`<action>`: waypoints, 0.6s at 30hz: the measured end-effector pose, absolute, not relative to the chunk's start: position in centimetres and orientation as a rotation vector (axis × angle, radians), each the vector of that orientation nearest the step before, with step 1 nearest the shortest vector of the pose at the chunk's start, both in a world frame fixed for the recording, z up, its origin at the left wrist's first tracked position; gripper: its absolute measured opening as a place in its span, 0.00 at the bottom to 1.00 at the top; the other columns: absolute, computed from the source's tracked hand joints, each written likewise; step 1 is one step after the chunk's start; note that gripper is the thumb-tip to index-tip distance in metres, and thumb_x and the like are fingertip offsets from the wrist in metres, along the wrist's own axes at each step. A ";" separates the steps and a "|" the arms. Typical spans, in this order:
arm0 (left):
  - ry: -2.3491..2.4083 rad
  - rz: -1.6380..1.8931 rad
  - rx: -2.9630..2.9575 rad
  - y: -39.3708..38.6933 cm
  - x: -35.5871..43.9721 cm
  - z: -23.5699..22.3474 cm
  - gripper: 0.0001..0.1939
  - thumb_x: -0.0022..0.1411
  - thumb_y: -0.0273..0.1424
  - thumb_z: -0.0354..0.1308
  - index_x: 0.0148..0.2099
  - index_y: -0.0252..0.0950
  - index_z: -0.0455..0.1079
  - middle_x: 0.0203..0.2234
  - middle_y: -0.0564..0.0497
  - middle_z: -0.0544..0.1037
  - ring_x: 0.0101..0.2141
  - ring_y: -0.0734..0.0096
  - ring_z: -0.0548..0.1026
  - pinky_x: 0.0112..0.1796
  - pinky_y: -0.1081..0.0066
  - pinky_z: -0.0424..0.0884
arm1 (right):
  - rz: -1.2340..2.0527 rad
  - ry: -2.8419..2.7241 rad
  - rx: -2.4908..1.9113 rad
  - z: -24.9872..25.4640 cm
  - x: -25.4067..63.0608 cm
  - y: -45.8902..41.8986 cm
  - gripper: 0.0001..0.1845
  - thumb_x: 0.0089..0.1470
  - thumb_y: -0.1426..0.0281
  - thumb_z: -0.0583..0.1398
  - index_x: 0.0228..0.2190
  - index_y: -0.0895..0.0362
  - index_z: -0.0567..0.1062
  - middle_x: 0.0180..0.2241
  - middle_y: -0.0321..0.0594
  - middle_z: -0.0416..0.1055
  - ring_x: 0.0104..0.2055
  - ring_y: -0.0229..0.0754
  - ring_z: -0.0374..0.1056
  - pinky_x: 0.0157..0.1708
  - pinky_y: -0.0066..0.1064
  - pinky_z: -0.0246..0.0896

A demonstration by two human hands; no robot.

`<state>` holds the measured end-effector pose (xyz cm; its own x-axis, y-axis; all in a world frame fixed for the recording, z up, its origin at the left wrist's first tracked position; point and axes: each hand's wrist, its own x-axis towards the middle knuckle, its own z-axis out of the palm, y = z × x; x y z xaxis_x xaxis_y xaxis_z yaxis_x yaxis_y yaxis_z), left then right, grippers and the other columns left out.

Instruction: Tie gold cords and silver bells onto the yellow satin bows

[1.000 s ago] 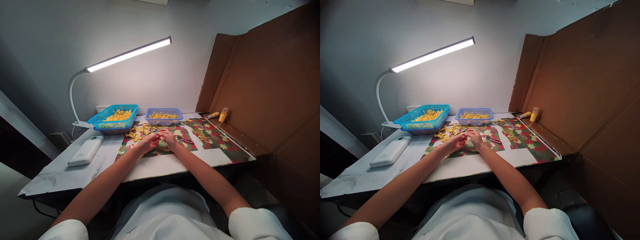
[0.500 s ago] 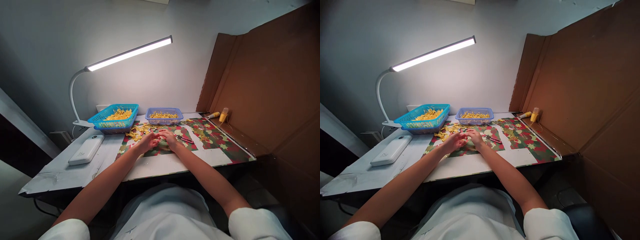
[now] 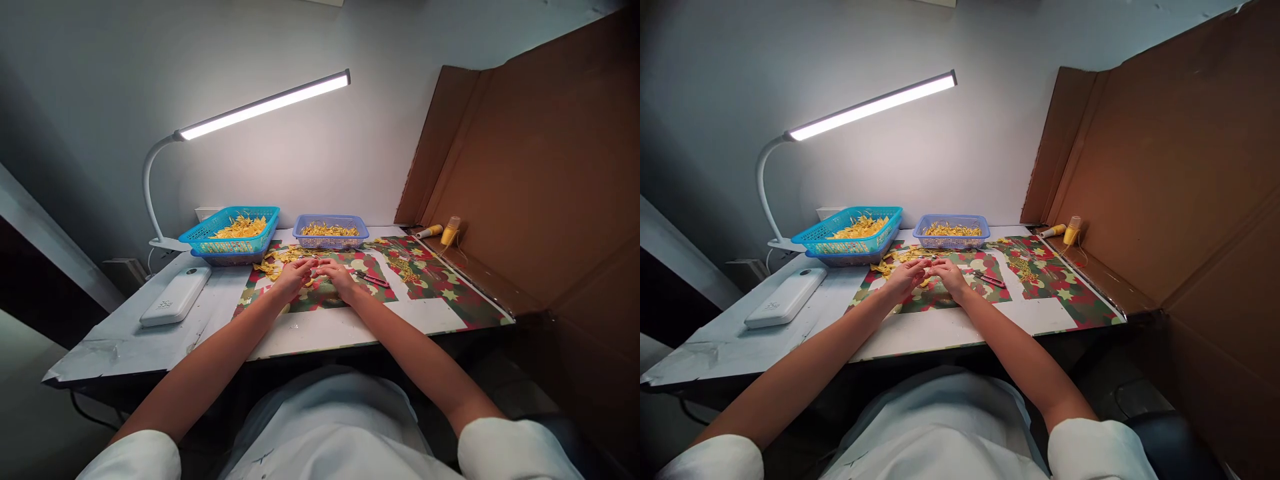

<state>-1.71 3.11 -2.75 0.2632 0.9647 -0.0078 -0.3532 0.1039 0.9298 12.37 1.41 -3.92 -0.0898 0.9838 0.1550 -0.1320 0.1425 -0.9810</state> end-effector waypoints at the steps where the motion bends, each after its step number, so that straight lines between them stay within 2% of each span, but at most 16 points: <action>1: 0.780 1.148 1.014 3.2 -1.7 -2.8 0.16 0.40 0.34 0.73 0.30 0.30 0.75 0.20 0.56 0.71 0.17 0.87 0.59 0.19 0.81 0.58 | 1.220 -1.265 -0.970 -3.9 12.4 1.4 0.06 0.37 0.66 0.61 0.16 0.54 0.76 0.41 0.37 0.67 0.46 0.42 0.63 0.49 0.33 0.54; 5: 0.782 1.198 1.024 3.2 -1.6 -2.7 0.17 0.38 0.35 0.74 0.28 0.30 0.74 0.21 0.54 0.73 0.16 0.87 0.57 0.17 0.79 0.52 | 1.206 -1.272 -1.003 -3.8 12.3 1.3 0.06 0.37 0.67 0.61 0.16 0.54 0.76 0.42 0.37 0.68 0.47 0.43 0.63 0.49 0.33 0.54; 13: 0.768 1.244 1.021 3.5 -1.8 -2.5 0.12 0.45 0.32 0.70 0.26 0.30 0.71 0.19 0.56 0.70 0.15 0.87 0.54 0.16 0.79 0.50 | 1.101 -1.393 -0.966 -3.5 12.3 0.6 0.07 0.39 0.67 0.62 0.16 0.53 0.77 0.43 0.39 0.67 0.51 0.46 0.60 0.51 0.36 0.54; 18: 0.751 1.260 0.983 4.1 -2.7 -2.4 0.15 0.42 0.34 0.72 0.27 0.31 0.71 0.21 0.55 0.71 0.17 0.87 0.58 0.17 0.81 0.51 | 0.937 -1.554 -0.920 -3.3 12.2 0.0 0.10 0.42 0.68 0.62 0.14 0.52 0.77 0.41 0.38 0.67 0.51 0.47 0.59 0.54 0.37 0.52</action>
